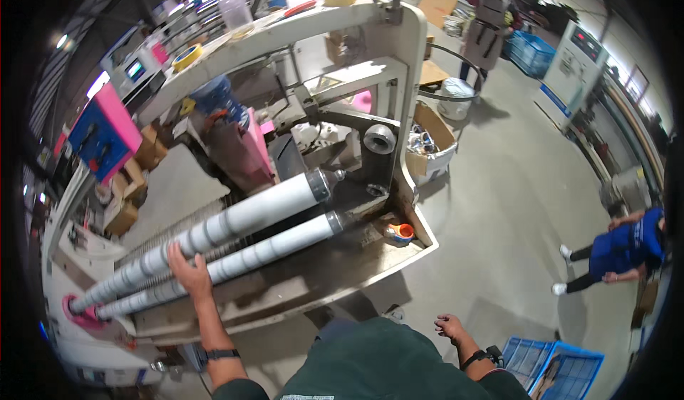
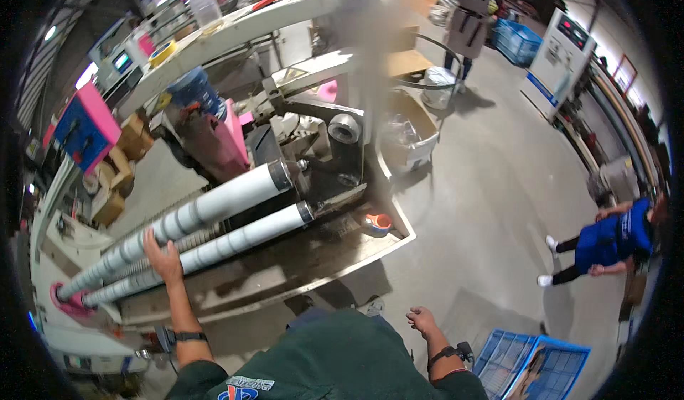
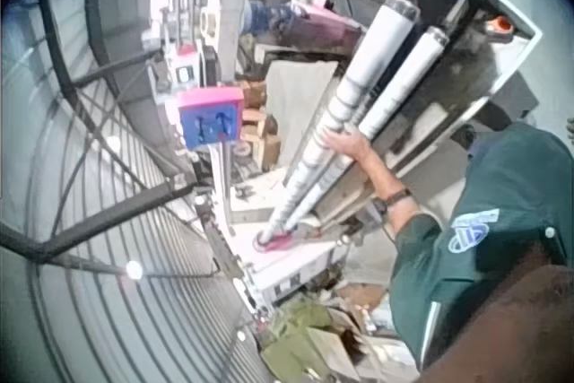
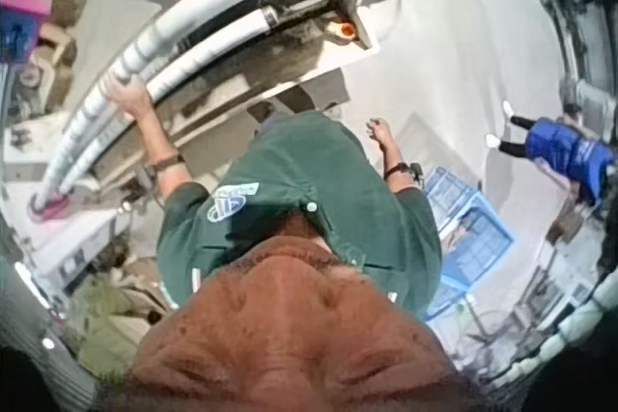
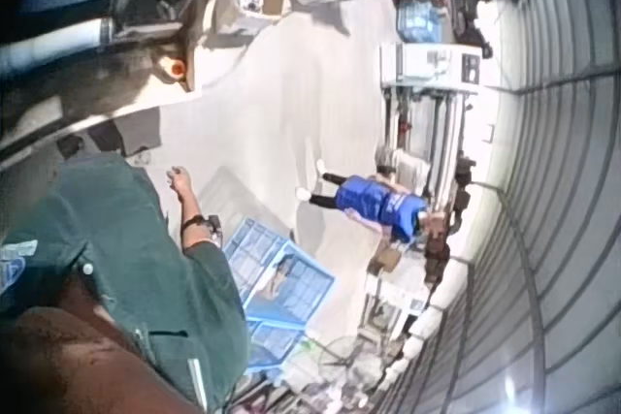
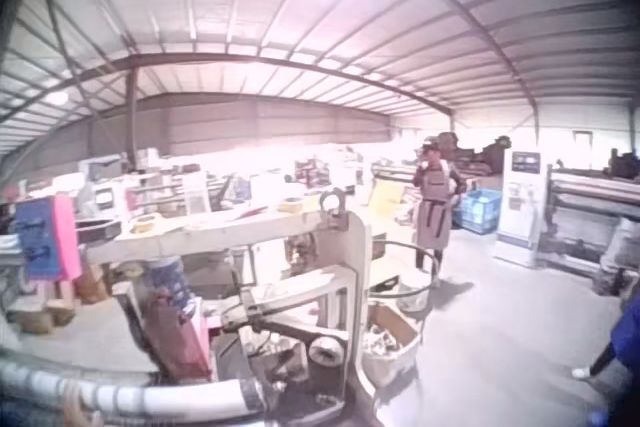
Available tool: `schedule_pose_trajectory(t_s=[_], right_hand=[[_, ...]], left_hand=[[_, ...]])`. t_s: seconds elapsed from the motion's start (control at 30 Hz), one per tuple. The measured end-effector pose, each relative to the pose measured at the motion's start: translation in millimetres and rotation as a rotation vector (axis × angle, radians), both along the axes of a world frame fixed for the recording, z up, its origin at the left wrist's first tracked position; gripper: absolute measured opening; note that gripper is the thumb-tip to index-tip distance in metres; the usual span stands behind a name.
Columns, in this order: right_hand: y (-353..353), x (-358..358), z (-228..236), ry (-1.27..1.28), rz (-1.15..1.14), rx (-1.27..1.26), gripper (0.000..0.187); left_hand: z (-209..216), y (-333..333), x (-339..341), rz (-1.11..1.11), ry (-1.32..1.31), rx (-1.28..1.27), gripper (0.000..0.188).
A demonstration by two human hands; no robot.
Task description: Operating a slitting and rewinding machine to process rolls of material.
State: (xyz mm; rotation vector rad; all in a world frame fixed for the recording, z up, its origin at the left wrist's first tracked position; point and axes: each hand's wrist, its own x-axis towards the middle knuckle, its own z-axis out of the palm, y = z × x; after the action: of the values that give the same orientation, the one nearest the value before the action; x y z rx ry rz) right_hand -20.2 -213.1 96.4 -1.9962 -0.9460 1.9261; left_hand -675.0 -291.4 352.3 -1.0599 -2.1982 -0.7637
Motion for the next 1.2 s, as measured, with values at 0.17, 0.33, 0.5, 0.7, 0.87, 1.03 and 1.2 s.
schedule_pose_trajectory(t_s=[0.17, 0.33, 0.5, 0.7, 0.87, 1.03, 1.2], right_hand=[[19.7, 54.2, -0.6, -0.029, 0.003, -0.024, 0.041], [8.4, 85.9, -26.8, -0.016, -0.034, -0.082, 0.032], [-4.4, 82.4, -33.3, -0.01, -0.106, -0.148, 0.04], [2.8, 58.9, 2.1, -0.14, 0.092, -0.044, 0.038], [30.2, 56.6, 11.7, -0.224, 0.159, -0.034, 0.032], [85.1, 82.4, -12.2, -0.045, 0.055, -0.03, 0.043], [138.7, 79.2, 3.1, -0.017, 0.079, 0.074, 0.045]], left_hand=[[15.3, 4.9, 19.9, 0.102, 0.066, -0.206, 0.072], [20.4, 22.9, 24.0, 0.2, 0.066, -0.288, 0.077], [3.7, 34.7, 10.0, 0.268, 0.177, -0.296, 0.066], [-6.6, 29.9, 3.7, 0.292, 0.277, -0.182, 0.058], [-7.9, 43.5, 10.0, 0.289, 0.285, -0.13, 0.058], [-36.6, 59.7, 30.0, 0.33, 0.12, 0.15, 0.074], [-189.7, 25.2, 104.6, 0.545, -0.513, -0.139, 0.068]])
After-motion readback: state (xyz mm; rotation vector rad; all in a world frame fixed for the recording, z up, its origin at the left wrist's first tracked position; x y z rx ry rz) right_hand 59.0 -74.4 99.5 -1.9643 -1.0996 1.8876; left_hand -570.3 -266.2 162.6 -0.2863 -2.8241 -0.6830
